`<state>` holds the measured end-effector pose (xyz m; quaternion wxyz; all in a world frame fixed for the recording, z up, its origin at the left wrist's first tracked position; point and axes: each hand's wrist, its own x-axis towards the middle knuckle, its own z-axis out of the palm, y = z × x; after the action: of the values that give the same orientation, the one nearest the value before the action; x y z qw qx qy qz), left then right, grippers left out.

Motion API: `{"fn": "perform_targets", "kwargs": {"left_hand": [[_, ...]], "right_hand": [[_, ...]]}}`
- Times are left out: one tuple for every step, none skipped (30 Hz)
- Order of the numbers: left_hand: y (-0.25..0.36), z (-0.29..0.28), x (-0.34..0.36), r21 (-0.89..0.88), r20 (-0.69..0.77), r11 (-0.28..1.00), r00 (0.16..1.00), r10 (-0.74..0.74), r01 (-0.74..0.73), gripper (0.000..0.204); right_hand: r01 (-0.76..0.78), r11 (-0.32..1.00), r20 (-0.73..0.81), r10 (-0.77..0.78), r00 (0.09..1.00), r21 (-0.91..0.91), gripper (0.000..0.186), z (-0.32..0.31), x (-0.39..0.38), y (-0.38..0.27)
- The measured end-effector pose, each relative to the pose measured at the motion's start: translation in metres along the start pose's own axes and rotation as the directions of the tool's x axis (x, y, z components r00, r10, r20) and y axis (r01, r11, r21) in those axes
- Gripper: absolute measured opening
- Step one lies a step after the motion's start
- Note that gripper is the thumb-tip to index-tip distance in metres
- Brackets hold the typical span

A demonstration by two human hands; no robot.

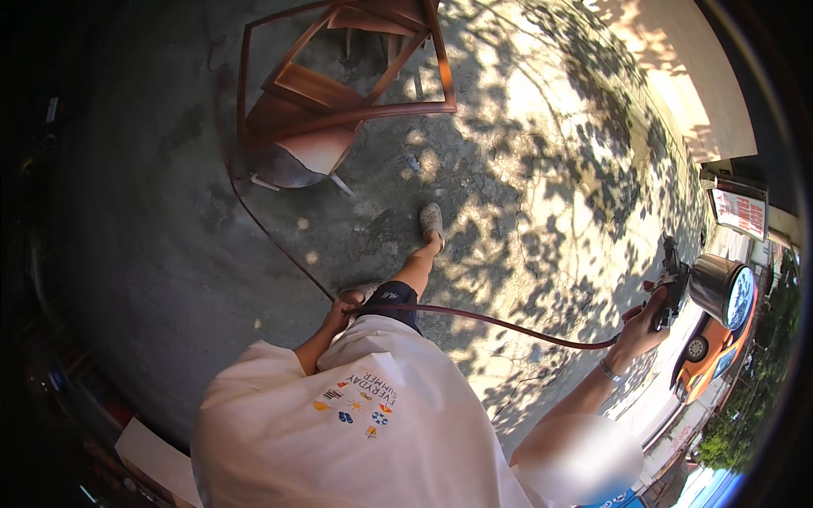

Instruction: The person uses a spray gun to apply a reddish-brown finish to a wooden chair frame. After finishing the spray, they place the chair on a workbench and walk through the workshop.

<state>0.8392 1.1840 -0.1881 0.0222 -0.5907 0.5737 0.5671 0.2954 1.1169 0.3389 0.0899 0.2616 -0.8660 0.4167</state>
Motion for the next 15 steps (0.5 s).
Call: {"fn": "perform_targets", "kwargs": {"left_hand": [[0.037, 0.000, 0.021, 0.163, -0.063, 0.985, 0.997, -0.038, 0.047, 0.020], [0.068, 0.000, 0.042, 0.321, -0.144, 0.941, 0.987, -0.068, 0.112, 0.029], [0.098, 0.001, 0.063, 0.363, -0.156, 0.930, 0.988, 0.000, 0.058, 0.024], [0.125, 0.003, 0.080, 0.413, -0.160, 0.911, 0.985, 0.065, 0.007, 0.019], [0.152, 0.005, 0.098, 0.468, -0.152, 0.883, 0.980, 0.130, -0.044, 0.014], [0.185, 0.009, 0.128, 0.452, -0.103, 0.890, 0.988, 0.112, -0.054, 0.016], [0.215, 0.013, 0.145, 0.440, -0.035, 0.896, 0.996, 0.079, -0.055, 0.017], [0.238, 0.023, 0.152, 0.429, 0.029, 0.902, 0.999, 0.045, -0.053, 0.019], [0.260, 0.029, 0.158, 0.425, 0.029, 0.903, 0.998, 0.056, -0.063, 0.019], [0.287, 0.038, 0.172, 0.411, 0.027, 0.907, 0.996, 0.083, -0.086, 0.020], [0.309, 0.044, 0.185, 0.398, 0.021, 0.911, 0.994, 0.109, -0.108, 0.020], [0.323, 0.045, 0.195, 0.409, 0.018, 0.909, 0.996, 0.083, -0.083, 0.020], [0.335, 0.049, 0.203, 0.415, 0.022, 0.907, 0.998, 0.066, -0.070, 0.020], [0.351, 0.053, 0.210, 0.421, 0.021, 0.906, 0.999, 0.042, -0.047, 0.020], [0.368, 0.062, 0.210, 0.396, 0.065, 0.916, 0.997, 0.032, -0.055, 0.019]], "right_hand": [[0.020, 1.000, 0.004, -0.020, 1.000, 0.017, 0.044, 0.021, 0.017, 0.003], [0.046, 0.998, 0.071, -0.049, 0.996, 0.040, 0.040, 0.039, 0.038, 0.008], [0.035, 0.994, 0.093, -0.045, 0.995, 0.106, 0.038, 0.056, 0.063, 0.025], [0.013, 0.986, 0.117, -0.033, 0.993, 0.166, 0.036, 0.073, 0.088, 0.046], [-0.022, 0.956, 0.147, -0.022, 0.989, 0.293, 0.033, 0.089, 0.105, 0.053], [-0.036, 0.966, 0.154, -0.004, 0.988, 0.256, 0.033, 0.106, 0.136, 0.078], [-0.109, 0.969, 0.179, 0.070, 0.981, 0.221, 0.034, 0.122, 0.154, 0.081], [-0.184, 0.964, 0.201, 0.145, 0.969, 0.190, 0.035, 0.142, 0.170, 0.082], [-0.148, 0.972, 0.270, 0.096, 0.958, 0.180, 0.042, 0.159, 0.181, 0.063], [-0.054, 0.982, 0.319, -0.006, 0.948, 0.180, 0.045, 0.169, 0.196, 0.055], [-0.059, 0.977, 0.283, -0.002, 0.959, 0.206, 0.045, 0.184, 0.211, 0.055], [-0.063, 0.970, 0.250, 0.003, 0.968, 0.233, 0.045, 0.202, 0.226, 0.061], [-0.106, 0.969, 0.221, 0.056, 0.974, 0.221, 0.043, 0.214, 0.245, 0.072], [-0.112, 0.973, 0.320, 0.042, 0.946, 0.202, 0.043, 0.225, 0.266, 0.077], [-0.056, 0.981, 0.308, -0.004, 0.951, 0.186, 0.041, 0.243, 0.287, 0.085]]}}
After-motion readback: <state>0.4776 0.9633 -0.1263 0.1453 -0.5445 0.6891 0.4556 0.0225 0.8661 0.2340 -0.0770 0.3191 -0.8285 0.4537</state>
